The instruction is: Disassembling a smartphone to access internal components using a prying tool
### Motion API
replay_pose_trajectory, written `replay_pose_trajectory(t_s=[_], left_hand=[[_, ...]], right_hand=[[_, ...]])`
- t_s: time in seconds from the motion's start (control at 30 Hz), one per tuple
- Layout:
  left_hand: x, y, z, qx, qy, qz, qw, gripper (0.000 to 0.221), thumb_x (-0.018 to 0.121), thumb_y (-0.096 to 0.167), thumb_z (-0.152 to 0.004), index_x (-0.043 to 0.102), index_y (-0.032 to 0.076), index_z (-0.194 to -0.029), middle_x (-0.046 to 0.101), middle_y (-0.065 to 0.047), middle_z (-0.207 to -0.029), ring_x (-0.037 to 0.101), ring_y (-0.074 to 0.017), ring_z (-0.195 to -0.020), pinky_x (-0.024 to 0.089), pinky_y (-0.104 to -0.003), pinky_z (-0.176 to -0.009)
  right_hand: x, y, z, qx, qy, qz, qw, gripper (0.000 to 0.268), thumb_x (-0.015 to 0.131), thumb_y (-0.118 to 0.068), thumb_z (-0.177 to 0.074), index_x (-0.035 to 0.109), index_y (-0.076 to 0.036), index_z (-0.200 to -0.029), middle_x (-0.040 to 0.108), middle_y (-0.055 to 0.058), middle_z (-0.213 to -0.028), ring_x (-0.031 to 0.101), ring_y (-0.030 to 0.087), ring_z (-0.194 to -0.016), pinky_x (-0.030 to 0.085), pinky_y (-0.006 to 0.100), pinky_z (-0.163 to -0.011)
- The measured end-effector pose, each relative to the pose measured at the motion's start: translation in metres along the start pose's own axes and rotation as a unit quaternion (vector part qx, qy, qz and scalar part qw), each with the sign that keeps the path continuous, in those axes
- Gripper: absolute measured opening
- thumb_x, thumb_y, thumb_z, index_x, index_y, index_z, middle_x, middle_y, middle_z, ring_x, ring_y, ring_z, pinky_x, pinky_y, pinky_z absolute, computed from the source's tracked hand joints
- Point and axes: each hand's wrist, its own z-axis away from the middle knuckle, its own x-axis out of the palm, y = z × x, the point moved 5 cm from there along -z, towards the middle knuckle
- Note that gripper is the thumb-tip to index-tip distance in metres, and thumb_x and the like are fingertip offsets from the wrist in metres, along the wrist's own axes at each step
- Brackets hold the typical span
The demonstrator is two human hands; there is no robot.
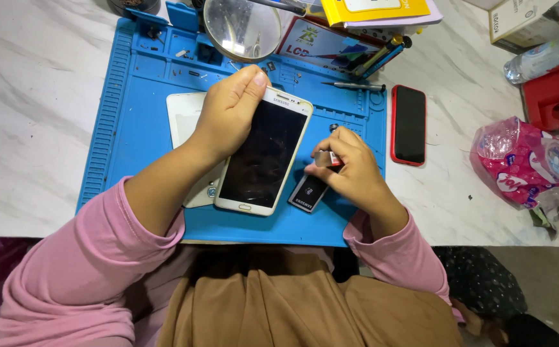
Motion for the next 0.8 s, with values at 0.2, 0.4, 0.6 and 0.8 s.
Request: replay_pose_trajectory(t_s=[0.2, 0.4, 0.6, 0.8], left_hand=[[0.014, -0.022, 0.002, -0.039, -0.056, -0.005, 0.998, 0.032, 0.047, 0.031, -0.11, 0.061, 0.015, -0.086, 0.051, -0.009, -0.062, 0.052, -0.0227, -0.064, 0.046, -0.036, -0.064], [0.025, -0.001, 0.016, -0.098, -0.149, -0.021, 0.984, 0.024, 0.047, 0.027, -0.104, 0.061, 0.014, -0.089, 0.062, -0.006, -0.055, 0.069, -0.019, -0.054, 0.056, -0.032, -0.064], [0.022, 0.0, 0.016, 0.102, -0.147, -0.407, 0.896, 0.017, 0.057, 0.017, -0.098, 0.069, 0.007, -0.091, 0.068, -0.011, -0.071, 0.071, -0.0321, -0.076, 0.058, -0.042, -0.066], [0.03, -0.016, 0.019, 0.175, -0.126, -0.426, 0.879, 0.011, 0.073, 0.017, -0.087, 0.075, 0.007, -0.091, 0.065, -0.008, -0.081, 0.069, -0.0272, -0.082, 0.061, -0.036, -0.069]], right_hand=[[-0.027, 0.042, 0.002, 0.09, 0.094, -0.09, 0.987, 0.007, 0.074, -0.023, -0.104, 0.073, -0.021, -0.097, 0.047, -0.004, -0.056, 0.044, 0.008, -0.061, 0.042, 0.024, -0.064], [-0.052, 0.088, -0.005, 0.108, 0.188, -0.073, 0.973, 0.006, 0.067, -0.019, -0.112, 0.07, -0.015, -0.108, 0.061, 0.001, -0.071, 0.051, 0.012, -0.07, 0.045, 0.026, -0.073], [-0.037, 0.061, -0.015, 0.107, 0.13, 0.034, 0.985, 0.009, 0.064, -0.009, -0.106, 0.069, -0.012, -0.098, 0.073, 0.015, -0.091, 0.068, 0.042, -0.087, 0.053, 0.046, -0.082], [-0.045, 0.055, -0.012, -0.013, 0.189, 0.166, 0.968, 0.017, 0.059, -0.008, -0.106, 0.055, -0.011, -0.09, 0.067, 0.012, -0.1, 0.064, 0.042, -0.097, 0.051, 0.049, -0.089]])
